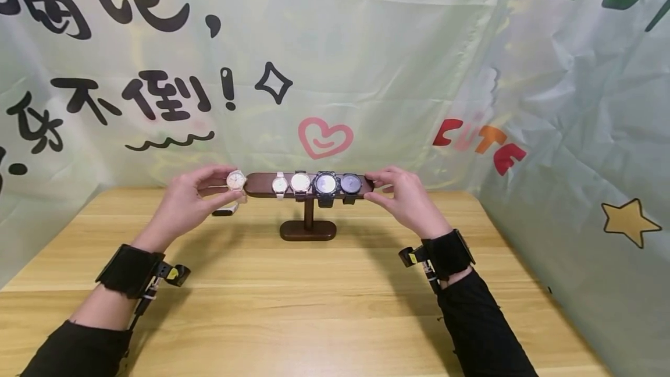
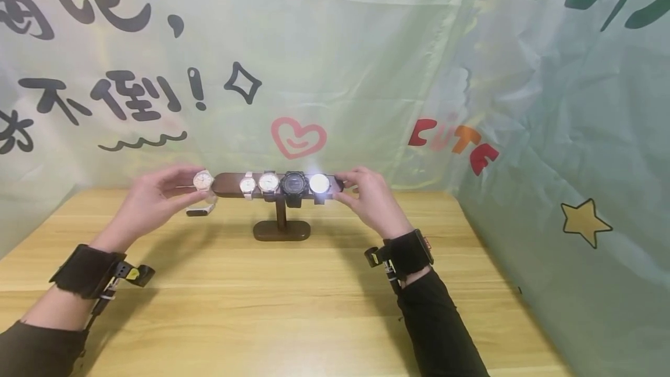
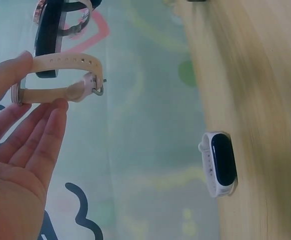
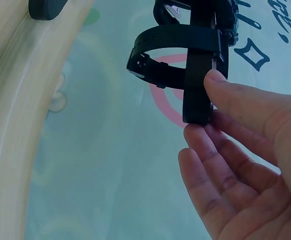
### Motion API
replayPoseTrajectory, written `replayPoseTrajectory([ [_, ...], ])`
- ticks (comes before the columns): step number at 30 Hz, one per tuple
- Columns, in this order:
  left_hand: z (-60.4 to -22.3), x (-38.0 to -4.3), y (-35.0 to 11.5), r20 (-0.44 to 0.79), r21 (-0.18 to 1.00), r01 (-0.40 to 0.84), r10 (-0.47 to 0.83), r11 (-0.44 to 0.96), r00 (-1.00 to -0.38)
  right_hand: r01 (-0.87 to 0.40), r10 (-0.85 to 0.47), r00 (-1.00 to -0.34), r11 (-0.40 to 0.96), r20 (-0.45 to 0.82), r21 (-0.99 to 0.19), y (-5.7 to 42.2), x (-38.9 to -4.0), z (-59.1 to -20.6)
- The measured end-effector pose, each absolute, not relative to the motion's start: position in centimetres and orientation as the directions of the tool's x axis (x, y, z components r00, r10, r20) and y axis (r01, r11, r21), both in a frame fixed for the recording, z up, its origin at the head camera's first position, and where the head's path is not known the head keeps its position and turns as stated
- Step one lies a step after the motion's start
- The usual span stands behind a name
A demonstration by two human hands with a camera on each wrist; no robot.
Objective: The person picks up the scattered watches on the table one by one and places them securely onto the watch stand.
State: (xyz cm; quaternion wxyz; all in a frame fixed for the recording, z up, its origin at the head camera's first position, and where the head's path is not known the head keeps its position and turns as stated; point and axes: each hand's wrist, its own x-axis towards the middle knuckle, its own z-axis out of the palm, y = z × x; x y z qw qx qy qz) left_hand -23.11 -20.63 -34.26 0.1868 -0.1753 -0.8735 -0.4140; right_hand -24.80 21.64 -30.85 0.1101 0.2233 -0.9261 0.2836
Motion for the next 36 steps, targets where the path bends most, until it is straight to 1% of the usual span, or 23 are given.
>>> replayPoseTrajectory([
  [11, -34.23, -23.0, -20.18, 0.44, 0.685, 0.463, 0.186, 0.563, -0.878, -0.477, -0.354, -0.877, 0.725, 0.326, -0.496, 21.36, -24.84, -30.88],
  [26, -33.95, -23.51, -20.19, 0.421, 0.668, 0.465, 0.22, 0.581, -0.88, -0.481, -0.352, -0.873, 0.736, 0.336, -0.477, 21.33, -24.82, -30.87],
  [36, -34.01, -23.84, -19.92, 0.42, 0.685, 0.486, 0.25, 0.543, -0.872, -0.485, -0.358, -0.872, 0.727, 0.335, -0.486, 21.46, -24.68, -30.78],
])
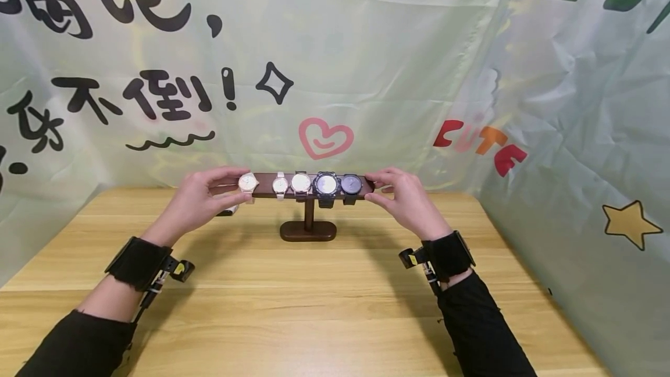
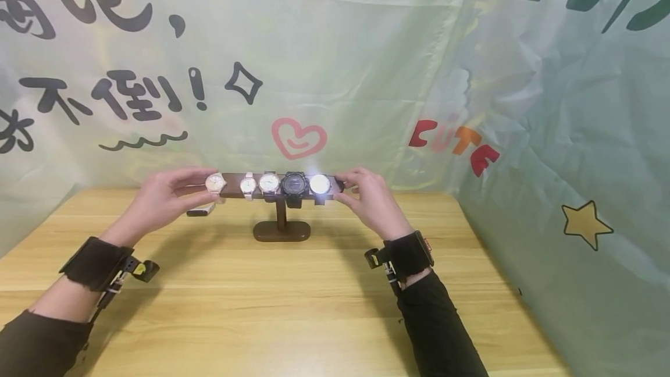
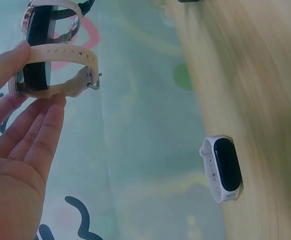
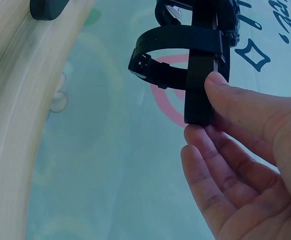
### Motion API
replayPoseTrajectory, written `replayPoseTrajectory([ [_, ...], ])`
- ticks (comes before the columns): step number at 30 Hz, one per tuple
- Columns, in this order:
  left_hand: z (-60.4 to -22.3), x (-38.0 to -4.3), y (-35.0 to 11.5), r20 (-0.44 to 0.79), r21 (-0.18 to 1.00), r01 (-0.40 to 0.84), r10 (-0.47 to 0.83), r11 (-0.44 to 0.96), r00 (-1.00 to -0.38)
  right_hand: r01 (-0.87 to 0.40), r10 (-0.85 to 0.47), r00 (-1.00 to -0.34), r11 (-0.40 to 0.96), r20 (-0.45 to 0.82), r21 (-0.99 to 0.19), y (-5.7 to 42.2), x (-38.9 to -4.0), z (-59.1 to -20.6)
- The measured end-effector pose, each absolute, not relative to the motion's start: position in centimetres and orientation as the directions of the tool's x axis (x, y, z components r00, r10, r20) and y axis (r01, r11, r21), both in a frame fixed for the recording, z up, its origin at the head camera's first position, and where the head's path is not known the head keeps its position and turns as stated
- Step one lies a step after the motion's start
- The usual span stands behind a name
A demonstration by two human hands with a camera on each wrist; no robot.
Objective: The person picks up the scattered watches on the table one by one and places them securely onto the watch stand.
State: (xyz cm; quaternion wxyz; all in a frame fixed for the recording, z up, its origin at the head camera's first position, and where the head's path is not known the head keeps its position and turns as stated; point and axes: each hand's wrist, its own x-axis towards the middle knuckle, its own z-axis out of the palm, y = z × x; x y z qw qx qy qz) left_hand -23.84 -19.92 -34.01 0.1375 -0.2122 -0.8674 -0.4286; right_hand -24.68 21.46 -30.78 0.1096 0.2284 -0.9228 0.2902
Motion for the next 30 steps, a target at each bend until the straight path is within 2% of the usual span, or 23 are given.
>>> replayPoseTrajectory([
  [30, -33.74, -24.51, -19.09, 0.425, 0.634, 0.494, 0.266, 0.594, -0.865, -0.485, -0.353, -0.871, 0.733, 0.343, -0.477, 21.4, -24.72, -30.92],
])
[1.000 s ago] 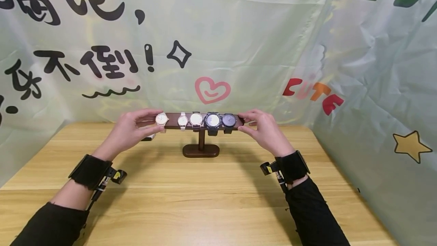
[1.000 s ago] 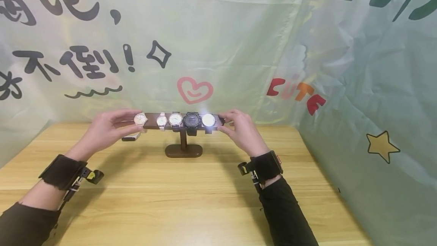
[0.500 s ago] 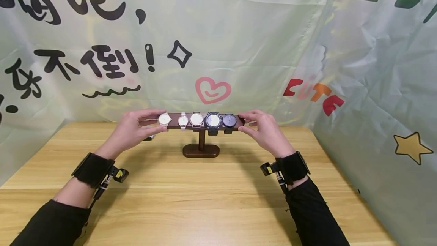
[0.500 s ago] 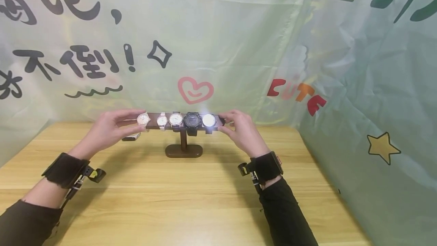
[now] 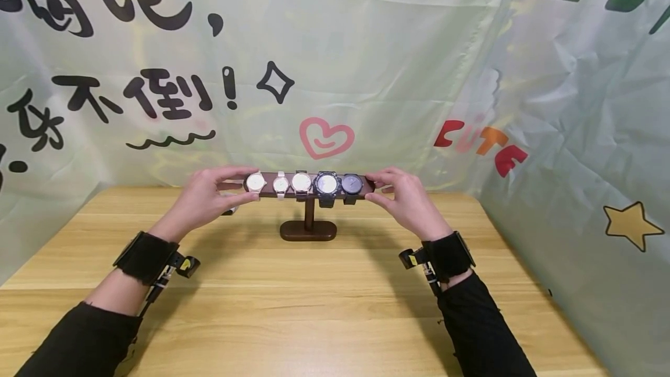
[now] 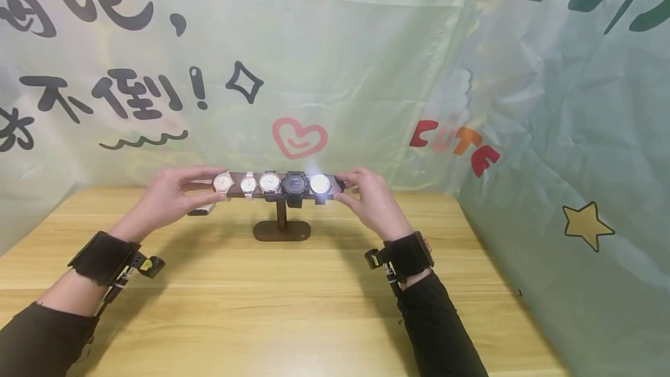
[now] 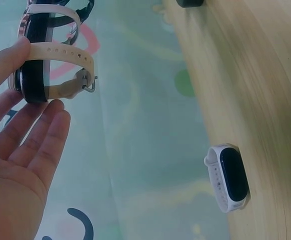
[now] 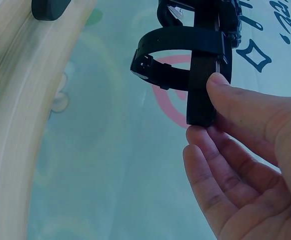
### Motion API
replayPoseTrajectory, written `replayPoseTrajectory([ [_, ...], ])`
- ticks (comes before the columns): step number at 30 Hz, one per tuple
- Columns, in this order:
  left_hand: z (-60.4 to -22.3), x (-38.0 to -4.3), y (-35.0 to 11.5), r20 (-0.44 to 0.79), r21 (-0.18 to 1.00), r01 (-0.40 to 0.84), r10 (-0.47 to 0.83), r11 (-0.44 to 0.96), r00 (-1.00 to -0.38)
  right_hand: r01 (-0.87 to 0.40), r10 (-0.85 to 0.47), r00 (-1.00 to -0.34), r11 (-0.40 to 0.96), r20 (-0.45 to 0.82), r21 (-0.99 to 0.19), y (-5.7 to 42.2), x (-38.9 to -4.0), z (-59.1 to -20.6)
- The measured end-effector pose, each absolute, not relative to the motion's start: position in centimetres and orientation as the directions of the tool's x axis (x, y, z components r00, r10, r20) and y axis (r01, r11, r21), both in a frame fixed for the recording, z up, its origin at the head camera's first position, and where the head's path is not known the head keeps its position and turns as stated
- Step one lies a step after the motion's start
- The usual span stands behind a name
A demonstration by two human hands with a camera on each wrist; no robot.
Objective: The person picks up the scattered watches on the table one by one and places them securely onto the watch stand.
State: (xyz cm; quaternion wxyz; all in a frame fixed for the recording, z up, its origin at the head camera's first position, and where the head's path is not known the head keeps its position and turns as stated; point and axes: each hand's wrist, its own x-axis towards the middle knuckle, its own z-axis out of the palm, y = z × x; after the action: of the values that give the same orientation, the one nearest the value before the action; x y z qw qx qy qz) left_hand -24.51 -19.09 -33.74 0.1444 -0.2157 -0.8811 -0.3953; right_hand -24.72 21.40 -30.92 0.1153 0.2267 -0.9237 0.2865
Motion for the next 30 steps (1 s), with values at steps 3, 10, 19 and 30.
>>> replayPoseTrajectory([
  [3, -33.7, -24.6, -19.0, 0.419, 0.638, 0.495, 0.272, 0.59, -0.866, -0.483, -0.352, -0.871, 0.733, 0.342, -0.478, 21.4, -24.7, -30.9],
  [10, -33.8, -24.7, -18.6, 0.447, 0.622, 0.521, 0.282, 0.584, -0.849, -0.485, -0.353, -0.871, 0.734, 0.343, -0.476, 21.4, -24.7, -30.9],
  [19, -34.0, -24.7, -18.3, 0.467, 0.595, 0.535, 0.283, 0.6, -0.838, -0.484, -0.354, -0.871, 0.735, 0.34, -0.475, 21.4, -24.8, -30.9],
  [30, -34.2, -24.9, -18.0, 0.469, 0.586, 0.538, 0.287, 0.607, -0.835, -0.48, -0.353, -0.874, 0.734, 0.335, -0.481, 21.4, -24.8, -30.9],
])
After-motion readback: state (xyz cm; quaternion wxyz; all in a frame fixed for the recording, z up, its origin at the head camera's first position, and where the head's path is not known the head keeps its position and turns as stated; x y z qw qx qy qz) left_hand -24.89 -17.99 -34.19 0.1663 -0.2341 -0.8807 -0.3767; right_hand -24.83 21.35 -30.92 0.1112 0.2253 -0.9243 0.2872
